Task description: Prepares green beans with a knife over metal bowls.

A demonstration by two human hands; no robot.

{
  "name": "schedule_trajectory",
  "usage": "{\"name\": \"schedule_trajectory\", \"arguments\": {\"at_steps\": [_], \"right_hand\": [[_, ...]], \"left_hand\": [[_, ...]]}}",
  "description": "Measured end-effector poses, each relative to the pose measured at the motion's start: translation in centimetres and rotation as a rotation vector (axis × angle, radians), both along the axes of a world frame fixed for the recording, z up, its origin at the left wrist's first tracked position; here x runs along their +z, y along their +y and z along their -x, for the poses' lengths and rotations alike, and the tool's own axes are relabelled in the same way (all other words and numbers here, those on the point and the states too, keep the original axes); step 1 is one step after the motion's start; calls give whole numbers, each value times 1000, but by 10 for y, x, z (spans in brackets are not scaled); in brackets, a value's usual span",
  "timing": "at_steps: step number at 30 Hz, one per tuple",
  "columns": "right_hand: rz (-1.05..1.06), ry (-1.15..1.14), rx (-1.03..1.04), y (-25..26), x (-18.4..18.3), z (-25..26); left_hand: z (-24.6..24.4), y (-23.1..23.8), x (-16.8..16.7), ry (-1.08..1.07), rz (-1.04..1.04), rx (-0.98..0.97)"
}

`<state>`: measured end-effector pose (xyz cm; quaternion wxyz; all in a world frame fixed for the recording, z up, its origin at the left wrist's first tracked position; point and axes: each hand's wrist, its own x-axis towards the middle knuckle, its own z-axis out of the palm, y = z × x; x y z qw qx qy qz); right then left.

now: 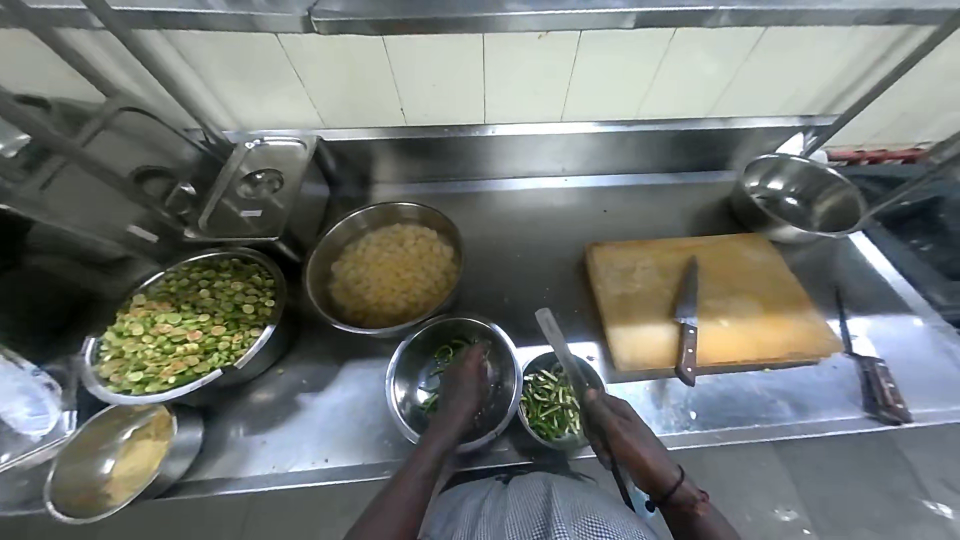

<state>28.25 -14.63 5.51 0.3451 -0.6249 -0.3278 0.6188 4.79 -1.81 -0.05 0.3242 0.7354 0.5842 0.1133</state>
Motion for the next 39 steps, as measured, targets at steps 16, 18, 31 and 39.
{"name": "schedule_trajectory", "arguments": {"at_steps": [16,18,31,39], "right_hand": [[-99,-246,-5,7,1,-4],[-103,-260,27,7,1,-2],[-158,-594,277,-1,2,-1],[-130,-805,384,-3,17,11]], "left_hand": [[-40,-50,47,-1095,878,104],[-41,-48,47,-945,733,-46],[-38,-38,47,-1061,706,286],[-41,-38,46,-1117,691,340]]}}
